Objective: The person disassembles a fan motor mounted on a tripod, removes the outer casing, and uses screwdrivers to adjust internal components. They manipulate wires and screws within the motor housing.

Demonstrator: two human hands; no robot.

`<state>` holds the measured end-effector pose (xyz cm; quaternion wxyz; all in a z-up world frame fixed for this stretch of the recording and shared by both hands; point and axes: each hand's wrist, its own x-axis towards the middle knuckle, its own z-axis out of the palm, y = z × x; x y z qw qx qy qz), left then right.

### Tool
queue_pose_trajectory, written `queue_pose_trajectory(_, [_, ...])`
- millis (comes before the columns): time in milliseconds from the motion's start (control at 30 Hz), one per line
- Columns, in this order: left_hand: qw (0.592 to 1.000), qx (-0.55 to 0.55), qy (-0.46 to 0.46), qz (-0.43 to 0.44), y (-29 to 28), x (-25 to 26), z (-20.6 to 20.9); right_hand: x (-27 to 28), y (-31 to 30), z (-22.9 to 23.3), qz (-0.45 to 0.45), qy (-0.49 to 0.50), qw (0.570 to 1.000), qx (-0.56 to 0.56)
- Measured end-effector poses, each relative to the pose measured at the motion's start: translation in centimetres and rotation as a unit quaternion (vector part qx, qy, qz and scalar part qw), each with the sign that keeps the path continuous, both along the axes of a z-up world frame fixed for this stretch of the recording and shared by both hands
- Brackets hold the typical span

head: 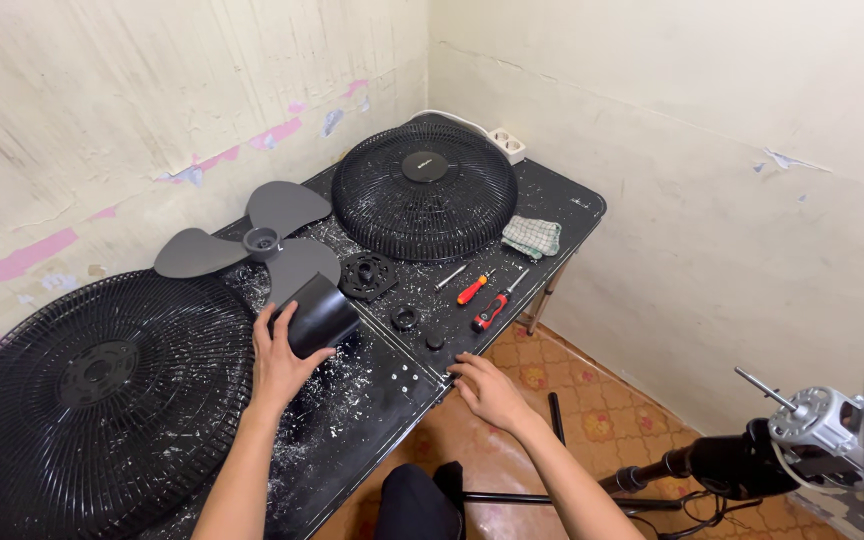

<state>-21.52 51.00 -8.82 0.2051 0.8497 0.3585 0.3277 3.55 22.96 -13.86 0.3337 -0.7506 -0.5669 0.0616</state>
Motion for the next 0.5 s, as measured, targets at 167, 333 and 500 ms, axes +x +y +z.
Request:
queue_pose_trajectory(167, [1.000, 0.016, 0.007, 0.001, 0.5, -0.1, -0.2, 0.1, 0.0, -0.3, 0.010, -0.010, 1.000, -0.003])
queue_pose_trajectory(333, [0.998, 0.066, -0.015, -0.005, 0.6, -0.4, -0.3, 0.0, -0.1, -0.1, 0.005, 0.002, 1.000, -0.018])
queue_pose_trajectory(500, [0.996, 0.084, 0.006, 0.009, 0.8, -0.8, -0.2, -0.2, -0.3, 0.8, 0.009, 0.016, 1.000, -0.004])
